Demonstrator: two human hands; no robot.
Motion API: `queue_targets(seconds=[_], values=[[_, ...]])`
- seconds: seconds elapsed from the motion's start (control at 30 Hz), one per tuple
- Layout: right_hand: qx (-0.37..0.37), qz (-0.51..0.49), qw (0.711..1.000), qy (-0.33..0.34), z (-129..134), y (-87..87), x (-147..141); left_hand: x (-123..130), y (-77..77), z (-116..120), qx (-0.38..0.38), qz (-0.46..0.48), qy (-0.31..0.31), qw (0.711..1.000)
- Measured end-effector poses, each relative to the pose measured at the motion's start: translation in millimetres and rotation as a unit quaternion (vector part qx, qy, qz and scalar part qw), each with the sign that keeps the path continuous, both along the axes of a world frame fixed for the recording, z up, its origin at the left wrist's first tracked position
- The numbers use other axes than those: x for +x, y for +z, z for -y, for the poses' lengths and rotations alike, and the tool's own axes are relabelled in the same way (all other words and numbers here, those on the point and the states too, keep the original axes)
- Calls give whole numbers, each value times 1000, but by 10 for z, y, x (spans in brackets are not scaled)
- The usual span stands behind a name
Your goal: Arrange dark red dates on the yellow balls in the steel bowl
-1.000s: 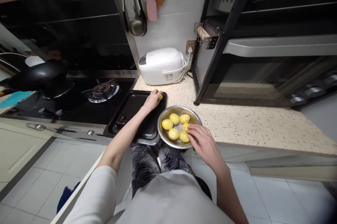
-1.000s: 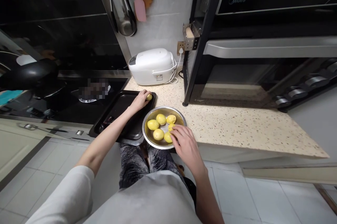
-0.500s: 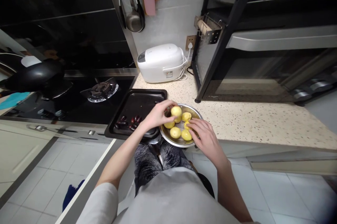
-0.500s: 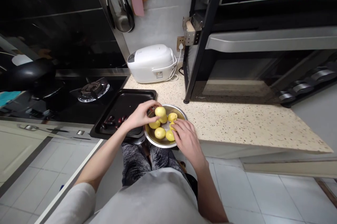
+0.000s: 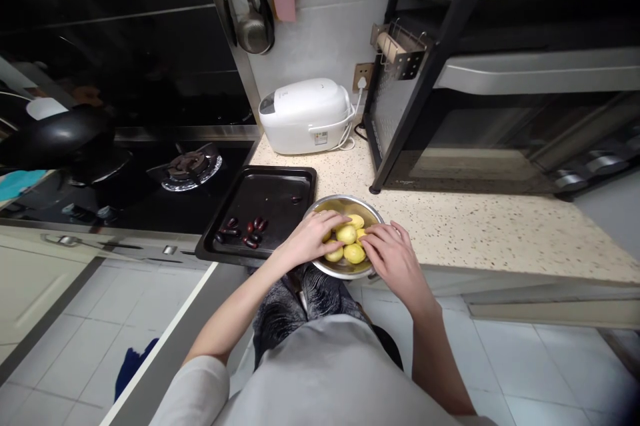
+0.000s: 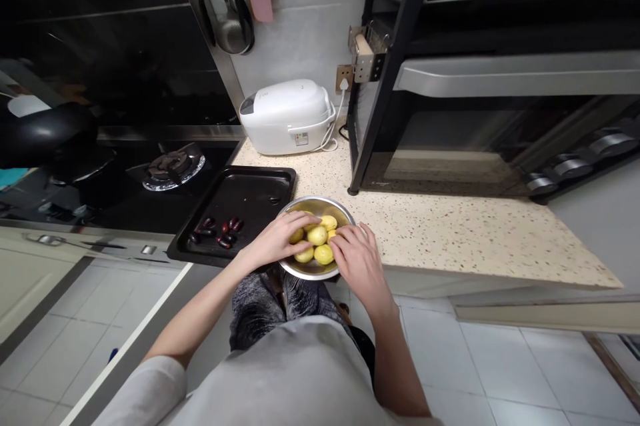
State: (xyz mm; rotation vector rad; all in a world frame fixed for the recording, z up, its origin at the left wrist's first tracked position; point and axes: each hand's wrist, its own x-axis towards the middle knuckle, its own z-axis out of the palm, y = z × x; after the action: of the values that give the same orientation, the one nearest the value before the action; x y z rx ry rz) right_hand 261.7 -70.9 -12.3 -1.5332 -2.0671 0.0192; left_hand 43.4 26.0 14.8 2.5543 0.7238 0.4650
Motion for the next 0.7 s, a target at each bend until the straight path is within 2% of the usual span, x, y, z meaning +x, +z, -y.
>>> queue_targets(seconds=[0.13,0.43,0.57,0.7], values=[[8,-7,1000,-1,2,-23,9,24,-27,20,1,12,4,1000],[13,-40,999,-4,11,-118,41,83,-141,50,1,37,71,997],[5,-45,999,-10,-10,-114,43,87,-193,116,9,32,99,995],[-17,-25,999,-34,-83,-91,-10,97,-196,170,21,16,99,995]])
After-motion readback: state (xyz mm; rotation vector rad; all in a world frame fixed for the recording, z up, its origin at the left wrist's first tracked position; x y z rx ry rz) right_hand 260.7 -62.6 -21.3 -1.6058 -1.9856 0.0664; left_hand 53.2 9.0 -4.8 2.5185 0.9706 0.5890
